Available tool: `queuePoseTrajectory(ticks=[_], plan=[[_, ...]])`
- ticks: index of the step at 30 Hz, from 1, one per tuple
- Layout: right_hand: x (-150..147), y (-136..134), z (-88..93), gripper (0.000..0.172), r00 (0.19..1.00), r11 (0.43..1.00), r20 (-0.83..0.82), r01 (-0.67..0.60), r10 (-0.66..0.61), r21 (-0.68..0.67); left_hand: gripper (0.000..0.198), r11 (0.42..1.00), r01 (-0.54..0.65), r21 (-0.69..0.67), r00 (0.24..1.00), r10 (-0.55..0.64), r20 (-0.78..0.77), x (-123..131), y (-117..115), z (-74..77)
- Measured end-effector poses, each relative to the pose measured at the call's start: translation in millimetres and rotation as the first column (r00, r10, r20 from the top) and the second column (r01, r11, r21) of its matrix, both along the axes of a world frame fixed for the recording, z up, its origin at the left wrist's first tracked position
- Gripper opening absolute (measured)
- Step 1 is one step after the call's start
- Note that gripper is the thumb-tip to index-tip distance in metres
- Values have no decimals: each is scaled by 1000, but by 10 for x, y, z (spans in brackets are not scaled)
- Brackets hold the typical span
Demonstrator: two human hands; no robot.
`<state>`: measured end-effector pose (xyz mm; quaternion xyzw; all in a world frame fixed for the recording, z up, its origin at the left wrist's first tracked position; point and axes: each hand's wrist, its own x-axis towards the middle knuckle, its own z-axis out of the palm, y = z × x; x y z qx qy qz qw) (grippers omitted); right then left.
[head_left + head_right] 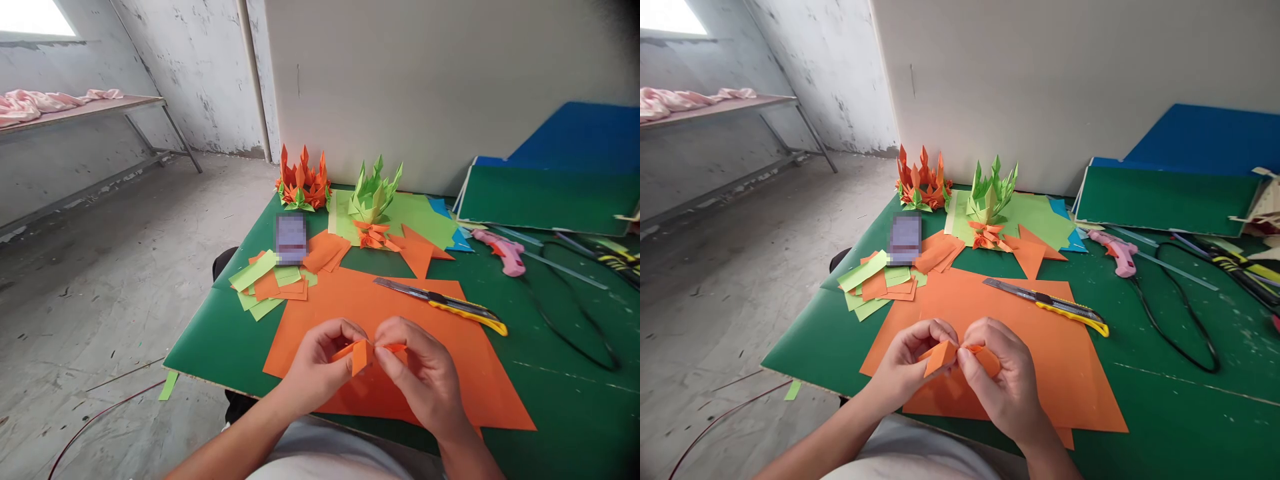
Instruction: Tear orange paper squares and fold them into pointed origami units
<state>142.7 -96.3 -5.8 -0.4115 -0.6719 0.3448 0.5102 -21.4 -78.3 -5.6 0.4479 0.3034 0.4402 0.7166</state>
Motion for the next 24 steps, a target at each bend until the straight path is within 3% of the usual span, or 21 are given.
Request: queuePoseTrajectory(ticks=[5,13,18,24], plan=[[4,9,-12,19,1000,999,-15,14,-14,-31,20,1000,11,6,999,-10,-52,-2,-5,30],[0,-7,35,26,989,996,124,83,-81,-16,30,995,2,-97,995,-12,-95,26,-8,30],[-6,-3,38,32,993,988,91,85,-73,-127,32,991,-41,-128,995,28,-100,12,0,51],[-29,-8,33,33,993,988,83,89,-79,-123,29,989,-93,-116,990,79,-118,9,13,54]])
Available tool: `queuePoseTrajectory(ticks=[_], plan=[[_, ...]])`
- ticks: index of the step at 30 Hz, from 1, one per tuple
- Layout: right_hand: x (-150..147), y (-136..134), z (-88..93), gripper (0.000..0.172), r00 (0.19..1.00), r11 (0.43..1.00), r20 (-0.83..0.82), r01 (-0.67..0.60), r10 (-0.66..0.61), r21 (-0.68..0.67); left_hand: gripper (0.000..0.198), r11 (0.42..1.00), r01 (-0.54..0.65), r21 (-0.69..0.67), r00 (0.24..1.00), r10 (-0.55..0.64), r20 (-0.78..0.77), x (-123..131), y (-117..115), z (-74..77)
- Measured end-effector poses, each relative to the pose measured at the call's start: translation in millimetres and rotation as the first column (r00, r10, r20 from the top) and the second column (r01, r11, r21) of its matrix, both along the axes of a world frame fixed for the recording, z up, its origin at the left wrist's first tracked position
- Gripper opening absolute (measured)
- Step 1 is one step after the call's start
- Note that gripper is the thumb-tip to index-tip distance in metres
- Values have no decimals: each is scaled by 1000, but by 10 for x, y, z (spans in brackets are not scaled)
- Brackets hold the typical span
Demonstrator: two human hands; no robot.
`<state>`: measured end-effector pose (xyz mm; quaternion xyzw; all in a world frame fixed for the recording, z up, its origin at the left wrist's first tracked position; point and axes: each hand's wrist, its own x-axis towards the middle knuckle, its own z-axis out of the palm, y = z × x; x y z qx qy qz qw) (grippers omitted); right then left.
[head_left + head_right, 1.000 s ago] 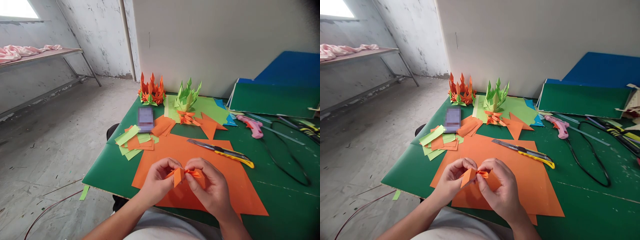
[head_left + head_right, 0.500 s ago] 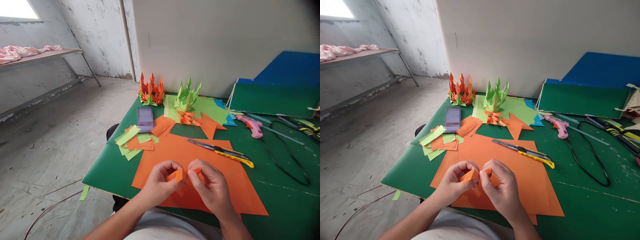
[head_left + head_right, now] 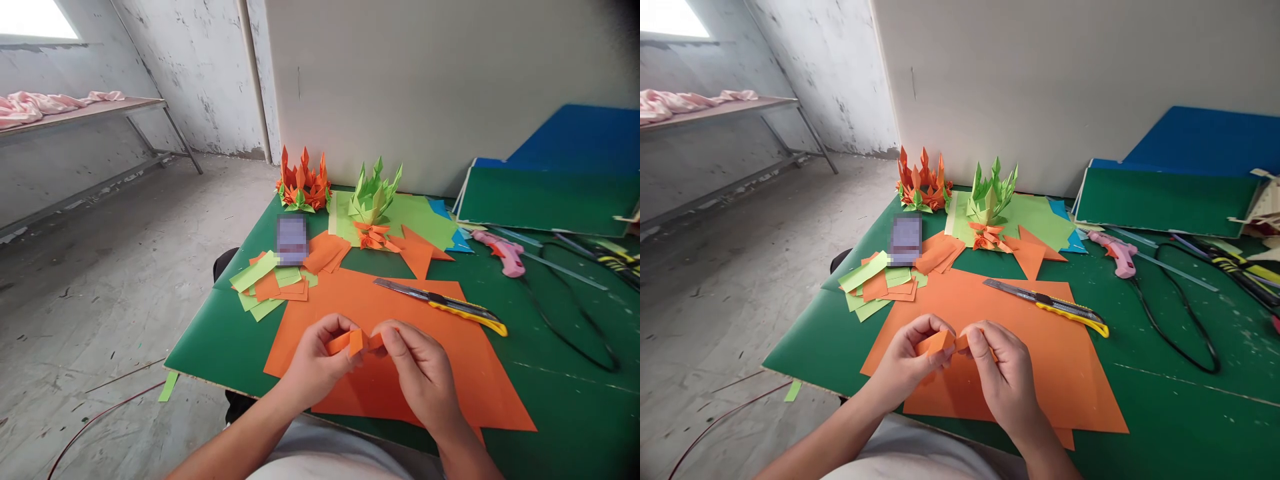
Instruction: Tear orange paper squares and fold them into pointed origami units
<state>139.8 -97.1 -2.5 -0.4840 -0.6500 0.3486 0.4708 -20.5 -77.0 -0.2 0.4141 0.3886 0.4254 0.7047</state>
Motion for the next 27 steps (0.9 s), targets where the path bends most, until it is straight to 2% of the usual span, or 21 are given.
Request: queuePoseTrajectory(ticks=[4,8,11,15,19,27], plan=[[32,11,-46,14,995,996,-57,80,-79,28,28,1000,-12,9,1000,12,-21,-6,6,-4],[62,37,-73,7,990,989,-58,130,-126,70,27,1000,2,10,999,-1,-40,-5,11,-10],[53,54,-60,10,986,985,-57,161,-158,66,27,999,-15,44,998,17,-53,2,7,-38],[27,60,-29,16,988,989,-63,142,-138,52,26,993,-46,105,993,57,-107,5,-1,-102],[9,49,-16,18,989,991,-81,129,-127,20,15,985,-35,170,984,64,-167,3,1,-146],[-12,25,-19,16,974,979,-100,205,-204,7,7,984,-4,178,981,39,-193,14,-4,-106]])
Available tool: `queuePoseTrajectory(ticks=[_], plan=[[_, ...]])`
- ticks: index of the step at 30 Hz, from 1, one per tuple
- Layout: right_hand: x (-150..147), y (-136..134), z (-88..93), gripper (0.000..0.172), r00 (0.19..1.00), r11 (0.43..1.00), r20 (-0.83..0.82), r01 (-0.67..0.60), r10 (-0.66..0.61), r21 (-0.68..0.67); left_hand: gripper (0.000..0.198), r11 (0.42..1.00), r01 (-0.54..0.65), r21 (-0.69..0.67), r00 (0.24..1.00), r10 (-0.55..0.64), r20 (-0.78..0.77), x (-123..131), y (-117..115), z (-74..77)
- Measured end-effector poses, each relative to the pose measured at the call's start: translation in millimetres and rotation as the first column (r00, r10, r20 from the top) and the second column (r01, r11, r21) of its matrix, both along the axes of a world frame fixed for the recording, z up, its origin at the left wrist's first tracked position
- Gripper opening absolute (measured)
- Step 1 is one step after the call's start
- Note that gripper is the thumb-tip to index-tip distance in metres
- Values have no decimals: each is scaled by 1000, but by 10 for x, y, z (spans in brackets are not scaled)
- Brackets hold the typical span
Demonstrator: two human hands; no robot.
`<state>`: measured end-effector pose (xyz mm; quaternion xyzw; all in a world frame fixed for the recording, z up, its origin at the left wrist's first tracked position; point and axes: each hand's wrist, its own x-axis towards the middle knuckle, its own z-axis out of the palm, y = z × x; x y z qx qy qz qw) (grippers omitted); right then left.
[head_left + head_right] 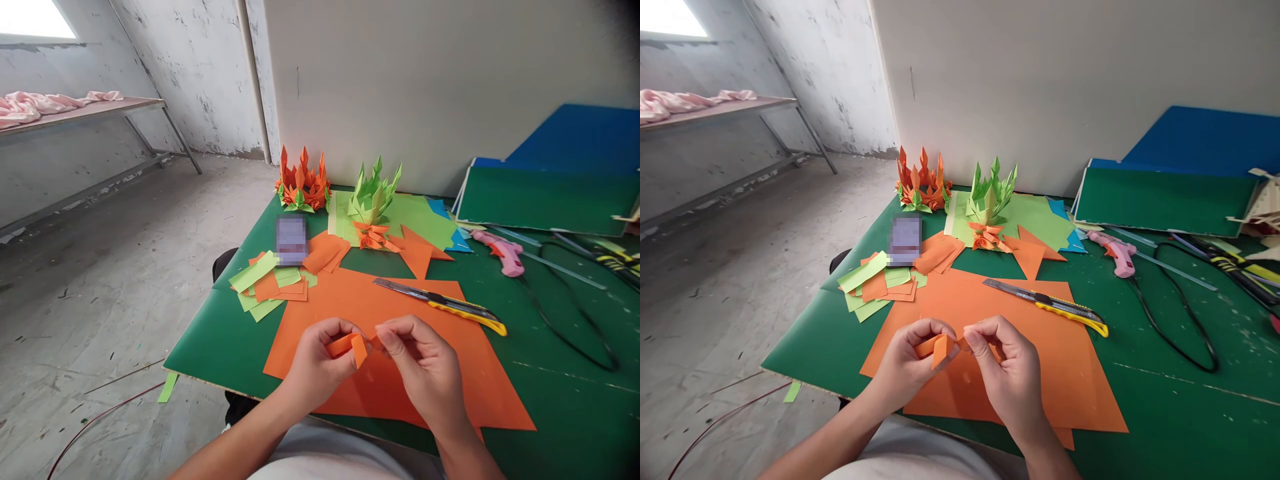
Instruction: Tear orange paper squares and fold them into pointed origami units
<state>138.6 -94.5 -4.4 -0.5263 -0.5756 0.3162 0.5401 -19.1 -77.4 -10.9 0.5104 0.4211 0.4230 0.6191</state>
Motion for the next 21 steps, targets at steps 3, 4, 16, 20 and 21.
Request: queuePoseTrajectory(ticks=[3,4,16,20,21], plan=[[0,-7,-11,16,1000,1000,15,0,0,-6,6,1000,11,-14,1000,-11,-5,-7,-8,28],[0,-8,-18,14,1000,1000,14,0,0,-10,6,1000,13,-21,1000,-14,-3,-8,-10,36],[19,-6,-54,31,982,986,-89,-168,166,-15,17,991,-2,-134,997,12,77,-21,7,80],[28,-8,-68,16,995,996,-66,-76,79,38,19,988,27,-151,997,-15,78,-10,-8,53],[28,-8,-76,12,997,998,-59,-37,40,54,20,987,36,-155,996,-22,90,-2,-10,46]])
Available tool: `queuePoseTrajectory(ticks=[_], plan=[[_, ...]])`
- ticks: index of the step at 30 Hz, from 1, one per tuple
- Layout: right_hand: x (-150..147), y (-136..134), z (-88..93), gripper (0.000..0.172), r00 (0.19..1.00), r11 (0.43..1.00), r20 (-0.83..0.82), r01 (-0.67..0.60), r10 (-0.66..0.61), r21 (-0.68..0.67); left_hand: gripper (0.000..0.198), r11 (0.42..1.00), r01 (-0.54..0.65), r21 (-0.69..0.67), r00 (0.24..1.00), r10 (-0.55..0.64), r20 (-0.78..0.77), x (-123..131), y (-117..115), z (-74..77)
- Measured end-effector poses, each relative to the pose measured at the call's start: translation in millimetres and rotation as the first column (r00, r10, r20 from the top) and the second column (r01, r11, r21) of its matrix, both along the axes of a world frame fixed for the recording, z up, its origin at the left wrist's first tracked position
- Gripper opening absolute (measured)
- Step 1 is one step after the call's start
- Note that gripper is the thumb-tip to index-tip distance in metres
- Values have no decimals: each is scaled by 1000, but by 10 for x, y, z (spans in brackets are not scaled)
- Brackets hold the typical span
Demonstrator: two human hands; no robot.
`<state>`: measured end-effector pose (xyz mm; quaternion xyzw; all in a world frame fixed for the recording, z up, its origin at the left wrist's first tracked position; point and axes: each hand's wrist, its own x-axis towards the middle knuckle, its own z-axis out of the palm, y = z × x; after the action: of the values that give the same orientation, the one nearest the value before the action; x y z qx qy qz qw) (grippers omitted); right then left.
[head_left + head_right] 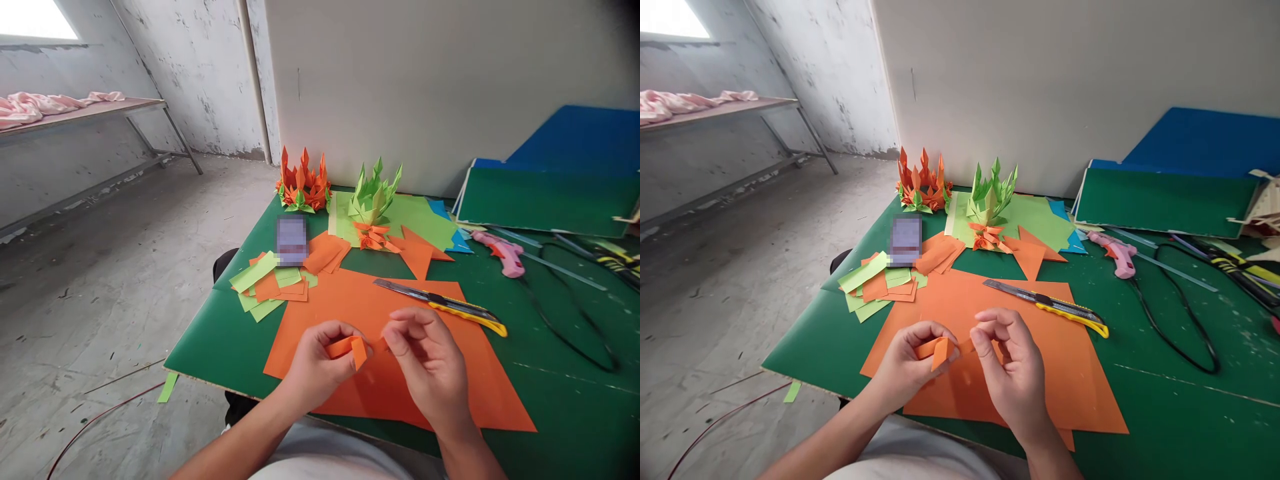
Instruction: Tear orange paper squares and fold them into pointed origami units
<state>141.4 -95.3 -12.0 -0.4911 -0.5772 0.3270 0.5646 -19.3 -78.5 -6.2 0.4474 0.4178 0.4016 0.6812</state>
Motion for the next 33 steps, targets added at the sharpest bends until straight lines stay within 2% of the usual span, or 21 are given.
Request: queuePoseTrajectory(ticks=[3,5,7,10,15,23,29,33], plan=[[4,2,-21,8,996,997,68,61,-63,36,29,998,-56,5,998,55,37,14,3,-17],[8,4,-17,15,987,997,161,16,-28,72,33,992,-121,38,992,119,40,11,10,-31],[11,2,5,25,962,991,268,-83,51,109,30,983,-153,97,988,152,18,3,15,-48],[6,-3,52,39,911,969,382,-215,154,121,25,975,-143,168,990,144,7,-3,18,-67],[0,12,82,28,902,956,366,-278,229,88,18,979,-59,194,997,68,-38,-4,13,-34],[17,20,65,18,918,961,323,-266,230,72,29,999,-9,35,999,8,42,-41,6,28],[16,22,34,17,923,966,316,-251,219,65,42,991,-3,-136,1000,3,4,-35,11,41],[23,21,39,17,931,964,283,-259,232,61,43,991,7,-136,1000,-10,-19,-24,9,40]])
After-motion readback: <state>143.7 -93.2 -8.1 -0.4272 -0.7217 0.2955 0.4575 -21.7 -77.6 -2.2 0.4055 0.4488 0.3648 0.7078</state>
